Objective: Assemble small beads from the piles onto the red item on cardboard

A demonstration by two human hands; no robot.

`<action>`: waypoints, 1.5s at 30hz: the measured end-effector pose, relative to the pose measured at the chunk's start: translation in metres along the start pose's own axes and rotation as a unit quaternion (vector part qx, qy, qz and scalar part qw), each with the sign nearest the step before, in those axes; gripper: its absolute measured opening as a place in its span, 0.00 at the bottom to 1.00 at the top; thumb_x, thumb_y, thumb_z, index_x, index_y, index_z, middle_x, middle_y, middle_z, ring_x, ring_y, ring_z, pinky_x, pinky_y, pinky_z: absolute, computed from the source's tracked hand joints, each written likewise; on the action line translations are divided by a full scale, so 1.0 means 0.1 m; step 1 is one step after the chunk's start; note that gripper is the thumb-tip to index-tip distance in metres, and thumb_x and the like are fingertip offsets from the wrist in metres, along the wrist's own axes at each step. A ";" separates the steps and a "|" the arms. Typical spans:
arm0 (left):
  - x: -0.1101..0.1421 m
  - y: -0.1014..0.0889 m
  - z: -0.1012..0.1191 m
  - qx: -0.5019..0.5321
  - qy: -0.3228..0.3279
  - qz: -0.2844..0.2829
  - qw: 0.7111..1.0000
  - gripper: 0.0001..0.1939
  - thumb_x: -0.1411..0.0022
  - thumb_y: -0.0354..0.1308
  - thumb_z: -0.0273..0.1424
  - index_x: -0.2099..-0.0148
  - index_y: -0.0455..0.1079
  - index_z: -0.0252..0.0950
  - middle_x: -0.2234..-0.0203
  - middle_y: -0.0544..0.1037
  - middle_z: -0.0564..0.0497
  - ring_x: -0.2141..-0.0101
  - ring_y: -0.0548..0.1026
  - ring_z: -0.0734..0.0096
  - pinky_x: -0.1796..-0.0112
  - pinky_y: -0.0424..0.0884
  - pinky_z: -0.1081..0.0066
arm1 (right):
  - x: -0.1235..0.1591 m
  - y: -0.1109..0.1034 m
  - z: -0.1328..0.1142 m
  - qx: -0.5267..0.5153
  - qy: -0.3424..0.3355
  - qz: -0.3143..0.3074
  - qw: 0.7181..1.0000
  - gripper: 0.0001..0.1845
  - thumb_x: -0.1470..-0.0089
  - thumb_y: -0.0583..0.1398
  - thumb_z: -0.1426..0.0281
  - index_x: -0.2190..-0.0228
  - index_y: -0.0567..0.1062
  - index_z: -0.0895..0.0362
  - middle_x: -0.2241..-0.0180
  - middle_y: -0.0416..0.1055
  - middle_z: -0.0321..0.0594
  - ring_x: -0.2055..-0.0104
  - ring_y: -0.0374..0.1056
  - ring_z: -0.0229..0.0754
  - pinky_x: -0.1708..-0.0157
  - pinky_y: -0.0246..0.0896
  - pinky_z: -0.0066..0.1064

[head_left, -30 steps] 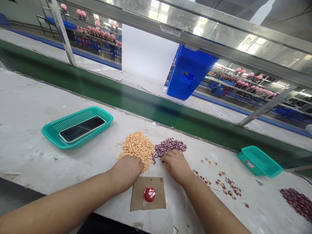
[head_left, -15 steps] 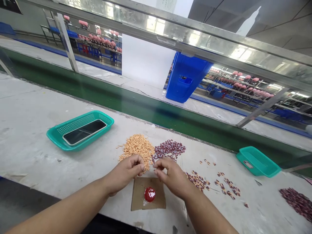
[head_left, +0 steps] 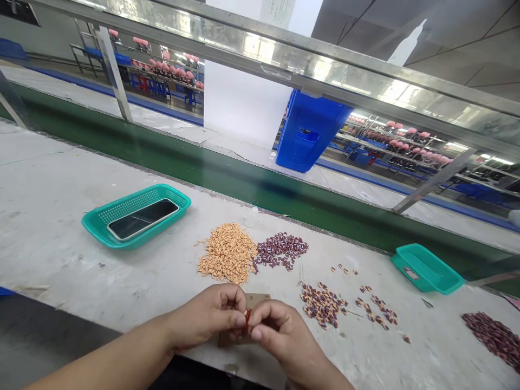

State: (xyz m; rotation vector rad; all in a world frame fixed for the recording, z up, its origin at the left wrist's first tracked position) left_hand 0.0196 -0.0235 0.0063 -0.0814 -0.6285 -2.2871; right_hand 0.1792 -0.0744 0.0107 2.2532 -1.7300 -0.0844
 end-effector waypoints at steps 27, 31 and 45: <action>0.19 -0.02 -0.28 0.120 -0.001 0.136 0.983 0.13 0.52 0.67 0.35 0.72 0.67 0.35 0.81 0.67 0.57 0.76 0.61 0.75 0.72 0.56 0.74 | -0.07 0.03 -0.04 0.603 -0.155 0.037 0.782 0.13 0.53 0.59 0.85 0.74 0.73 0.54 0.69 0.71 0.37 0.62 0.61 0.44 0.58 0.54 0.38; 0.15 0.04 -0.29 0.135 0.007 0.113 0.984 0.12 0.50 0.67 0.35 0.71 0.67 0.34 0.80 0.69 0.56 0.76 0.63 0.76 0.71 0.57 0.73 | -0.07 0.04 -0.05 0.488 -0.150 0.060 0.858 0.12 0.53 0.59 0.83 0.75 0.73 0.54 0.69 0.70 0.36 0.61 0.62 0.43 0.59 0.56 0.35; 0.13 0.10 -0.29 0.148 0.013 0.097 0.984 0.13 0.52 0.68 0.36 0.72 0.68 0.34 0.80 0.71 0.55 0.76 0.64 0.75 0.71 0.58 0.73 | -0.09 0.12 0.04 0.352 -0.175 0.133 0.910 0.06 0.51 0.59 0.75 0.76 0.73 0.54 0.70 0.67 0.38 0.63 0.64 0.43 0.62 0.58 0.33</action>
Point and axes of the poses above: each hand's wrist, its own x-axis away from the middle knuckle, its own y-axis out of the palm, z = x × y, the point moved 2 cm from there along -x, towards the middle knuckle
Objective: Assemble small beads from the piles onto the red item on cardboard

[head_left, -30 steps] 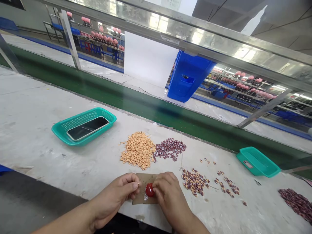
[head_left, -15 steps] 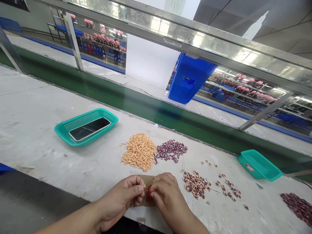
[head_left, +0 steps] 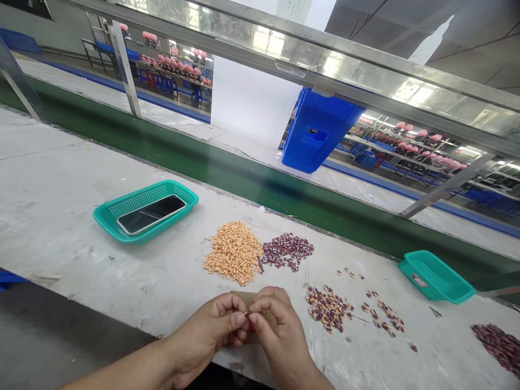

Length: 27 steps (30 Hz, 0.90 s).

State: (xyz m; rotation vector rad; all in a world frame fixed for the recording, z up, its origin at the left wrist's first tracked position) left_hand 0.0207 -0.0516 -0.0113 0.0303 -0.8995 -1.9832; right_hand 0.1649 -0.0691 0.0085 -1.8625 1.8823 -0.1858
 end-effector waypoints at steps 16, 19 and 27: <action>0.02 -0.01 0.03 -0.061 0.057 0.023 0.996 0.13 0.51 0.68 0.35 0.74 0.66 0.35 0.81 0.69 0.57 0.75 0.64 0.73 0.70 0.59 0.73 | 0.06 0.04 0.03 -0.032 0.026 0.004 0.999 0.05 0.51 0.60 0.72 0.77 0.72 0.54 0.72 0.67 0.38 0.66 0.65 0.42 0.65 0.59 0.32; 0.04 0.00 0.06 -0.090 0.060 0.012 0.994 0.14 0.52 0.68 0.36 0.74 0.66 0.35 0.81 0.69 0.57 0.75 0.64 0.73 0.71 0.58 0.73 | 0.06 0.03 0.00 -0.040 0.032 -0.009 0.999 0.05 0.52 0.60 0.72 0.77 0.72 0.54 0.72 0.68 0.37 0.66 0.65 0.42 0.65 0.59 0.32; 0.03 -0.01 0.10 -0.157 0.036 0.001 0.987 0.14 0.56 0.69 0.36 0.75 0.67 0.36 0.81 0.69 0.58 0.75 0.62 0.73 0.71 0.55 0.73 | 0.08 -0.02 -0.04 -0.038 -0.016 -0.038 0.998 0.06 0.52 0.61 0.74 0.78 0.72 0.53 0.74 0.68 0.35 0.66 0.64 0.41 0.64 0.58 0.32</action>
Point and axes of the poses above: each hand's wrist, its own x-axis away from the middle knuckle, its own y-axis out of the palm, z = x × y, the point moved 2 cm from there along -x, towards the middle knuckle
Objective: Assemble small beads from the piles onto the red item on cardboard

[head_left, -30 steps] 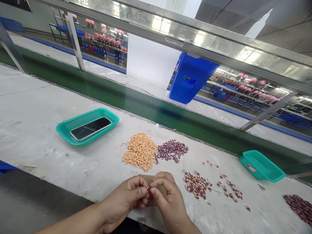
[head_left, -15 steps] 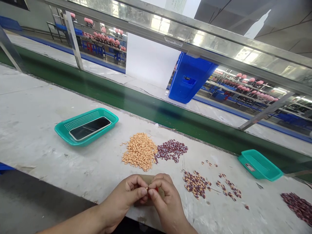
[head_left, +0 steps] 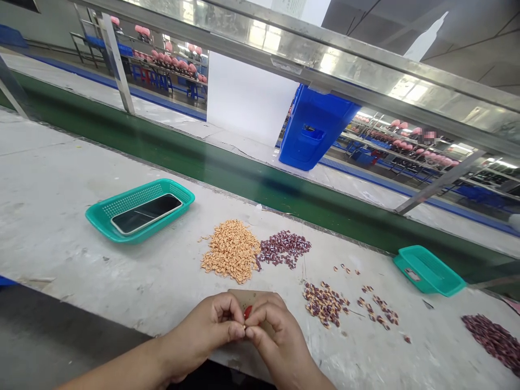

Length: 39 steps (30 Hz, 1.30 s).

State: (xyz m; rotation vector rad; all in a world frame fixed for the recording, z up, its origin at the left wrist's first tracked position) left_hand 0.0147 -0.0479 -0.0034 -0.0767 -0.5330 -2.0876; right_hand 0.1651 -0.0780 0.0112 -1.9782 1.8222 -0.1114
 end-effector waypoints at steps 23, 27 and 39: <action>-0.09 -0.56 0.38 -0.068 0.077 0.163 0.981 0.13 0.44 0.59 0.43 0.69 0.68 0.39 0.76 0.69 0.56 0.72 0.63 0.71 0.70 0.62 0.74 | -0.70 -0.82 0.67 0.507 0.061 -0.021 0.859 0.08 0.47 0.58 0.72 0.67 0.77 0.51 0.64 0.75 0.40 0.57 0.63 0.47 0.57 0.49 0.37; -0.03 -0.81 0.47 -0.122 0.114 0.221 0.961 0.11 0.43 0.58 0.42 0.69 0.68 0.40 0.76 0.69 0.56 0.73 0.64 0.70 0.70 0.63 0.73 | -0.89 -0.76 0.74 0.508 0.056 -0.037 0.859 0.08 0.47 0.57 0.73 0.72 0.77 0.53 0.67 0.75 0.41 0.59 0.64 0.47 0.59 0.48 0.36; -0.25 -0.84 0.44 -0.629 0.094 0.090 0.766 0.10 0.40 0.48 0.29 0.67 0.71 0.38 0.68 0.75 0.48 0.65 0.73 0.60 0.64 0.64 0.66 | -0.62 -0.65 0.49 0.392 0.035 -0.024 0.919 0.09 0.49 0.54 0.76 0.75 0.72 0.56 0.73 0.72 0.36 0.66 0.65 0.42 0.63 0.55 0.32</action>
Point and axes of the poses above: each hand's wrist, its own x-axis away from the middle knuckle, its own y-axis out of the palm, z = x × y, the point moved 2 cm from there along -x, towards the middle knuckle
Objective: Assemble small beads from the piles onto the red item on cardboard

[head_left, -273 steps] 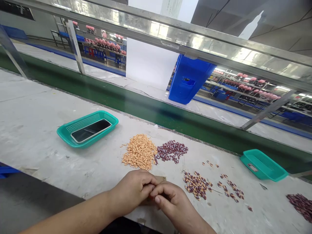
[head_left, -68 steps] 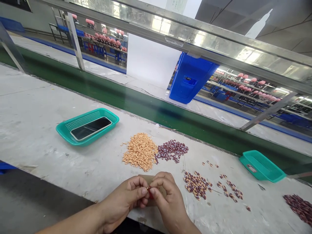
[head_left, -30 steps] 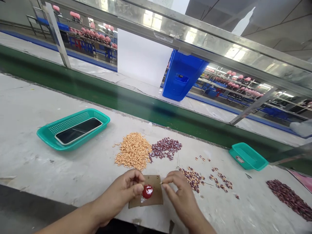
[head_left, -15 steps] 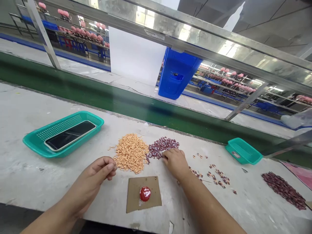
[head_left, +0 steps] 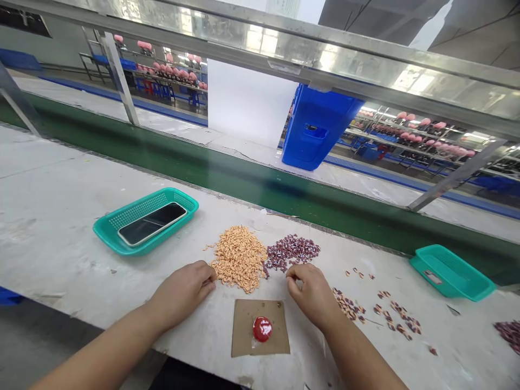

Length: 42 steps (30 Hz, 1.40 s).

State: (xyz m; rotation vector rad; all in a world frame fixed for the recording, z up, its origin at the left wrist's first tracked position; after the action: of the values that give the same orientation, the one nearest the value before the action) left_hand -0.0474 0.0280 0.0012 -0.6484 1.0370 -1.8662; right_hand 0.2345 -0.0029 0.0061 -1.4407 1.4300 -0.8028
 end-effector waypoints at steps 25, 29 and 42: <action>0.27 0.39 0.53 0.696 -0.156 -0.045 0.700 0.12 0.49 0.65 0.35 0.72 0.64 0.35 0.79 0.70 0.56 0.78 0.63 0.78 0.75 0.60 0.77 | 0.53 0.10 -0.61 -0.172 -0.023 -0.060 0.983 0.12 0.54 0.60 0.83 0.76 0.75 0.53 0.69 0.70 0.34 0.60 0.62 0.41 0.57 0.51 0.36; 0.28 0.46 0.58 0.730 -0.158 -0.063 0.662 0.14 0.52 0.68 0.33 0.71 0.66 0.34 0.80 0.71 0.56 0.78 0.64 0.78 0.74 0.60 0.77 | 0.55 0.08 -0.63 -0.199 -0.029 -0.055 0.978 0.11 0.53 0.59 0.82 0.75 0.75 0.54 0.69 0.70 0.36 0.61 0.63 0.42 0.57 0.53 0.36; 0.32 0.58 0.75 0.763 -0.141 -0.104 0.622 0.13 0.49 0.68 0.35 0.72 0.68 0.33 0.79 0.73 0.53 0.76 0.67 0.77 0.73 0.62 0.76 | 0.55 0.20 -0.74 -0.506 0.069 0.022 0.859 0.09 0.49 0.61 0.63 0.76 0.73 0.54 0.72 0.65 0.36 0.67 0.65 0.41 0.65 0.59 0.32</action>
State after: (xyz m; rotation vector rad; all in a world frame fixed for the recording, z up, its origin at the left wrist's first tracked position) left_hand 0.0200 -0.0455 -0.0085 0.0594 -0.9934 -1.9623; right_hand 0.1651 -0.0672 0.0060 -2.1130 2.1390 -0.0492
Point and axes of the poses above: each hand's wrist, its own x-axis away from the middle knuckle, its own y-axis out of the palm, z = x × y, the point moved 2 cm from there along -x, towards the middle knuckle
